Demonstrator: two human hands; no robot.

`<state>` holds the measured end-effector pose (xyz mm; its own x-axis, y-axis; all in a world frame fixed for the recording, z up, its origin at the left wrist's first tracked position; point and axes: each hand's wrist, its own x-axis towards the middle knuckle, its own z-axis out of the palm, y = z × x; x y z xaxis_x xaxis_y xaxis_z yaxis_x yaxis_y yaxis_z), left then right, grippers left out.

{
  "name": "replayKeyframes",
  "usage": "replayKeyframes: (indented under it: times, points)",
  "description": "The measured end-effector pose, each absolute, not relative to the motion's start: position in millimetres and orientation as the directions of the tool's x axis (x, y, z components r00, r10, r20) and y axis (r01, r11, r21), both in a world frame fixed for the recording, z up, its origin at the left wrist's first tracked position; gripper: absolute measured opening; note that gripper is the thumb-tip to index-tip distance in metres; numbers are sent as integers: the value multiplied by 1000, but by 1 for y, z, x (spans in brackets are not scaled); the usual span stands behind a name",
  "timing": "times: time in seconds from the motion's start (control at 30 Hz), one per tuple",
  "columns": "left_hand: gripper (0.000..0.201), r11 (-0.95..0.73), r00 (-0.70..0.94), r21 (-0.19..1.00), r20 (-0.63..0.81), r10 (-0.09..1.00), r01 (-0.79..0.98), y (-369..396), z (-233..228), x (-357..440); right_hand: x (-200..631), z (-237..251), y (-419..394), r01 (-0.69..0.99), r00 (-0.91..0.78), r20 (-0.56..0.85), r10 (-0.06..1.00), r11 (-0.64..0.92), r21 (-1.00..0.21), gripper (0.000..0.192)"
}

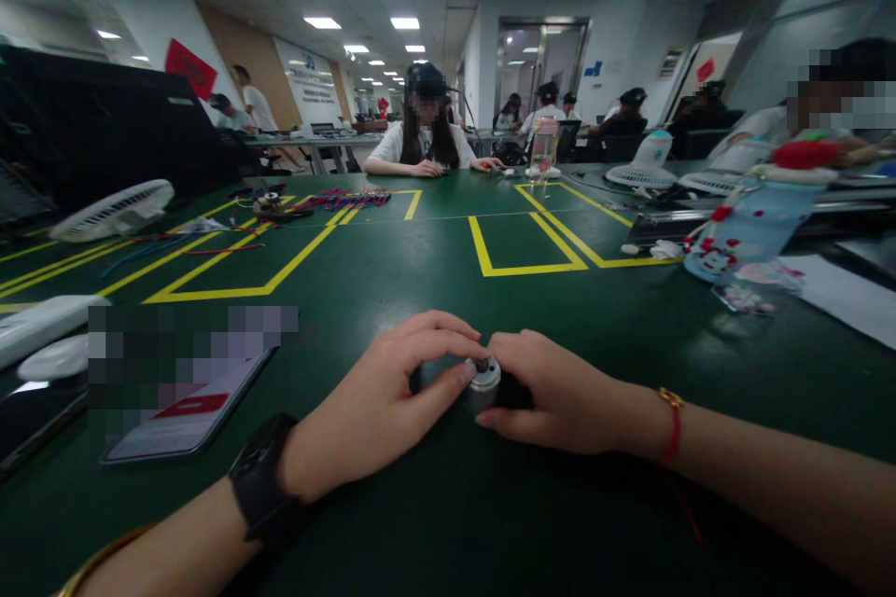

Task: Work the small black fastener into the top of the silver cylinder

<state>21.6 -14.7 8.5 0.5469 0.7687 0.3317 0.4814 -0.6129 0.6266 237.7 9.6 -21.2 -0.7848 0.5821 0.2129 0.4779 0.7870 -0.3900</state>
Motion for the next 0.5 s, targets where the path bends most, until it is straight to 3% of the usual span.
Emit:
replayKeyframes:
  times: [0.5]
  points:
    - [22, -592, 504, 672, 358, 786, 445, -14, 9, 18, 239, -19, 8, 500, -773, 216, 596, 782, -372, 22]
